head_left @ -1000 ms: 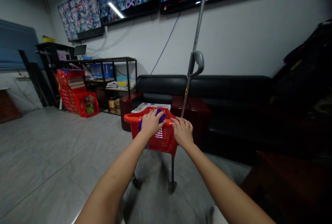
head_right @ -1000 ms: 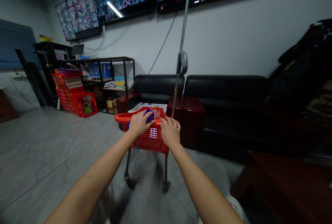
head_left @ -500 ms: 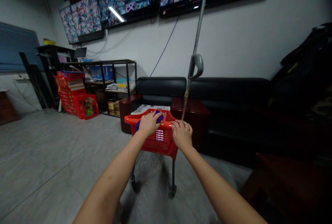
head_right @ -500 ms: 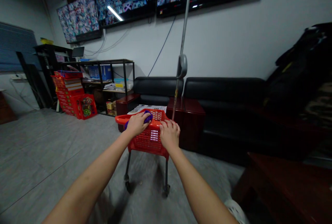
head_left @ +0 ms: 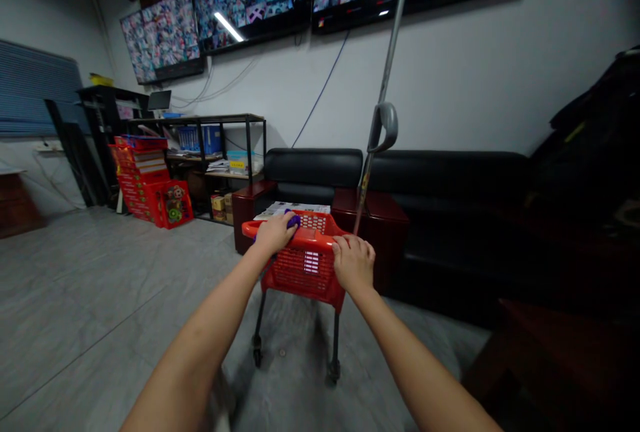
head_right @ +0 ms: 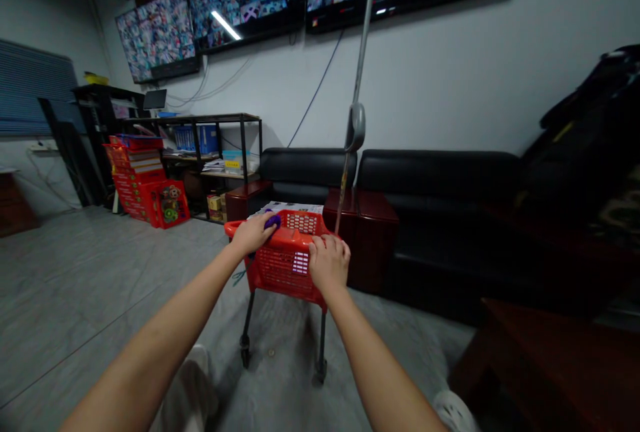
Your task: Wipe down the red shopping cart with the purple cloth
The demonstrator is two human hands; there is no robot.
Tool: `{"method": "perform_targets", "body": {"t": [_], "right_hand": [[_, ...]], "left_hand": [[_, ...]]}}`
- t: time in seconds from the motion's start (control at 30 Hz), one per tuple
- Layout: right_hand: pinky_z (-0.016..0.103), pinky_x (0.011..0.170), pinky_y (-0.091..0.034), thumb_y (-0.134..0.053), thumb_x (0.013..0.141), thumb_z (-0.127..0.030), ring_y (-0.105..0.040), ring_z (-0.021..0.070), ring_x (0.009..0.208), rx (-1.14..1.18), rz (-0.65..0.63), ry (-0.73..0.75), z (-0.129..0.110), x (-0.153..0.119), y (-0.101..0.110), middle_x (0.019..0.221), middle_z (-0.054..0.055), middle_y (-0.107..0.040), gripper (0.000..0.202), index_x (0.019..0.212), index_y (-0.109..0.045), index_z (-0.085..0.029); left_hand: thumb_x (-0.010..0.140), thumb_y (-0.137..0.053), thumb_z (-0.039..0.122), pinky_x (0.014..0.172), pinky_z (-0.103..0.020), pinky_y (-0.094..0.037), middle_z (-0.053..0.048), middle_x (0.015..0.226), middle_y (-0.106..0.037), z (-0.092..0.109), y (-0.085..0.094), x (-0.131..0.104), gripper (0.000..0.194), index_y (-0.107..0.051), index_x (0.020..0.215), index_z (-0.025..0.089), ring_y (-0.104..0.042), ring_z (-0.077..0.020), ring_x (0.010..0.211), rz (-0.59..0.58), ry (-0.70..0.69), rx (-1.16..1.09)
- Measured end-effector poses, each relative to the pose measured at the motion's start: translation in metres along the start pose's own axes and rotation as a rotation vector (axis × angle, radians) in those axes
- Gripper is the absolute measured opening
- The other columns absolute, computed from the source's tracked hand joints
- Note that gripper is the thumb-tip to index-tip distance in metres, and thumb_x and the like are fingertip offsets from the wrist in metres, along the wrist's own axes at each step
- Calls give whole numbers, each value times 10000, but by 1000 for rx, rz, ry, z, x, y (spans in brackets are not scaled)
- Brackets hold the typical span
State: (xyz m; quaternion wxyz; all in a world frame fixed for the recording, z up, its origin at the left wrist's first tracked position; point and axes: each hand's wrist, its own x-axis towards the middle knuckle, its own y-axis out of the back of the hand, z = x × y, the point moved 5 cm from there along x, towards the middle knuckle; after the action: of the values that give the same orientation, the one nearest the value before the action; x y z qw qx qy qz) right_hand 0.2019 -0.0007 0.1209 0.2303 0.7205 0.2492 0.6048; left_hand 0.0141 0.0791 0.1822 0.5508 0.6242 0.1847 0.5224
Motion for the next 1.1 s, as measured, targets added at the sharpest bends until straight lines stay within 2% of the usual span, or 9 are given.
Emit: {"method": "perform_targets", "body": {"t": [0.1,0.23,0.3,0.4,0.53,0.7,0.83,0.93,1.1], "right_hand": [[411,1056,-239,-367,980,-341,-465,248,1136,-2,5,-10,-1,1,-2,1199,83,-628,357,1140,-665,-226],[395,1055,-238,-357,990,-336,-473,239,1130,-33,-14,8,3,2,-1,1175,81,-632,356,1148,-654,-221],[386,1040,-251,-356,992,-344,-489,229,1095,-51,-32,34,6,2,1,1138,77,-638,354,1161,-645,-227],[381,1020,-267,-357,992,-357,-504,221,1049,-66,-48,57,9,2,2,1100,71,-641,355,1175,-639,-241],[389,1035,-261,-365,985,-359,-499,230,1061,-63,-26,37,7,1,0,1124,81,-635,358,1175,-645,-240],[386,1043,-250,-375,982,-340,-495,237,1063,-85,-6,8,3,1,0,1107,83,-632,347,1166,-649,-234],[365,1016,-265,-365,992,-348,-506,227,1040,-114,-31,47,7,1,3,1072,78,-637,355,1185,-639,-233],[361,1007,-266,-353,1000,-360,-514,219,1025,-112,-32,68,4,-1,6,1053,76,-647,368,1206,-629,-232],[375,979,-289,-374,996,-348,-524,219,1027,-63,-40,80,-14,-7,14,1060,76,-668,356,1232,-613,-230]], "left_hand": [[950,-447,429,961,-376,-458,-71,1334,-595,27,-5,-11,420,-495,1346,298,-575,-244,1181,63,-88,41],[946,-455,442,959,-412,-464,-68,1363,-580,59,-13,-5,446,-472,1375,320,-585,-256,1175,24,-194,29],[950,-441,460,927,-400,-481,-64,1306,-622,57,-12,4,450,-469,1378,325,-613,-253,1131,-17,-180,7],[954,-420,481,884,-371,-496,-66,1228,-665,32,-7,12,439,-492,1353,312,-644,-246,1067,-60,-87,-16],[961,-414,444,865,-370,-498,-68,1217,-666,5,-1,4,397,-515,1314,293,-639,-249,1066,-10,23,-15],[948,-466,392,986,-408,-440,-79,1375,-566,34,-10,-16,399,-508,1331,288,-535,-262,1230,139,-72,29],[947,-483,407,1027,-419,-408,-65,1433,-522,56,-18,-19,416,-487,1350,305,-498,-252,1275,148,-168,14],[964,-441,439,976,-381,-441,-62,1354,-587,49,-17,-14,408,-491,1343,295,-557,-228,1203,121,-149,-17],[968,-437,424,952,-353,-455,-40,1297,-633,20,-9,-5,394,-510,1330,288,-583,-220,1173,112,-95,-49]]}}
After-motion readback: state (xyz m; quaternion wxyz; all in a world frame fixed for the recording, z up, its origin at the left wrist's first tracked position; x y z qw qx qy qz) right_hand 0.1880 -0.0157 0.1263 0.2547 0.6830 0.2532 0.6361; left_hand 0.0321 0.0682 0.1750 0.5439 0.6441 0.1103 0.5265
